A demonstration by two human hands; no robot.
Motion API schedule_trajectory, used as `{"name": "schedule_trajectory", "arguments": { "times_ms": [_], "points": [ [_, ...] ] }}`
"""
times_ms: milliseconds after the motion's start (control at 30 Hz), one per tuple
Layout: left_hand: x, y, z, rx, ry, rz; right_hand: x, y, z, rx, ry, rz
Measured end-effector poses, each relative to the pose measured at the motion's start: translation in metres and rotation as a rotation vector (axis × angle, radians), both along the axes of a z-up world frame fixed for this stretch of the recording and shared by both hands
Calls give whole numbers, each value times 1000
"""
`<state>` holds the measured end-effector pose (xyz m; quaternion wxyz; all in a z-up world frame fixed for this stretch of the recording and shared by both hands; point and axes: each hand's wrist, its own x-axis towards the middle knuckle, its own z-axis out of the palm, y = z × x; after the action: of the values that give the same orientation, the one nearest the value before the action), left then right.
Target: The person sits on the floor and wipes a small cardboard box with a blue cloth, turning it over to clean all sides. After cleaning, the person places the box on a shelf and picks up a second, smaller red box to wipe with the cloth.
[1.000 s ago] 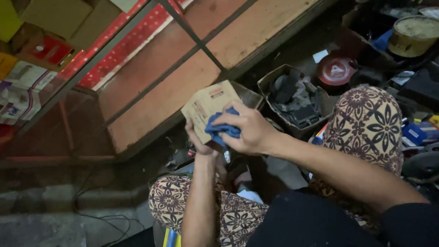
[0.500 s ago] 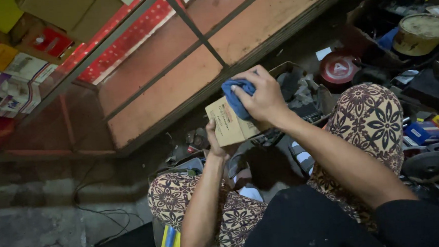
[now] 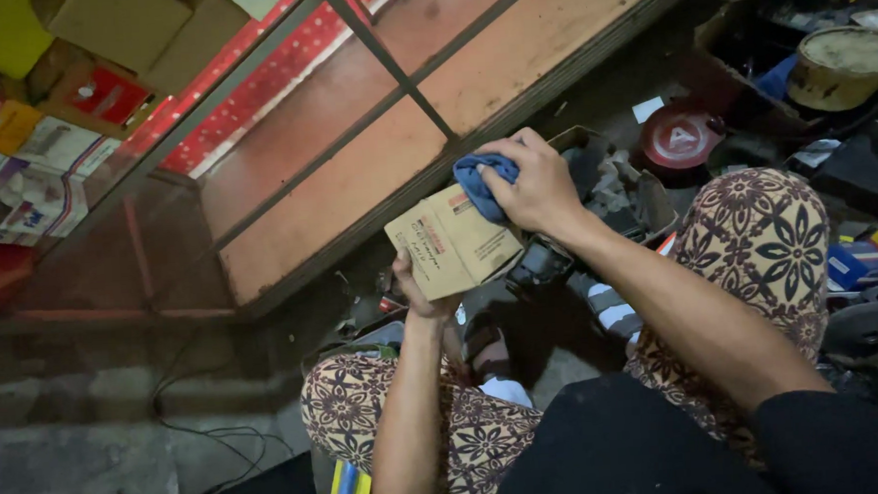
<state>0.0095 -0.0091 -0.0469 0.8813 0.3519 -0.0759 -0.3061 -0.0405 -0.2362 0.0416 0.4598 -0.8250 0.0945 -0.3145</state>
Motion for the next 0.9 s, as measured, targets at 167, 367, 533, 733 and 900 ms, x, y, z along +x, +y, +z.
{"name": "schedule_trajectory", "arguments": {
  "times_ms": [167, 367, 533, 733, 900],
  "points": [
    [17, 11, -50, 25, -11, -34, -16, 14, 17, 26, -103, 138],
    [9, 6, -30, -72, -38, -33, -21, 8, 27, -38, -258, 290],
    [-1, 10, 26, -191, -124, -6, -2, -9, -4, -31, -145, 214],
    [-8, 8, 58, -299, -18, 30, -2, -10, 5, 291, -222, 70],
    [-3, 3, 47, -277, 17, 7, -15, -4, 28, 154, -333, 374]
  ]
}}
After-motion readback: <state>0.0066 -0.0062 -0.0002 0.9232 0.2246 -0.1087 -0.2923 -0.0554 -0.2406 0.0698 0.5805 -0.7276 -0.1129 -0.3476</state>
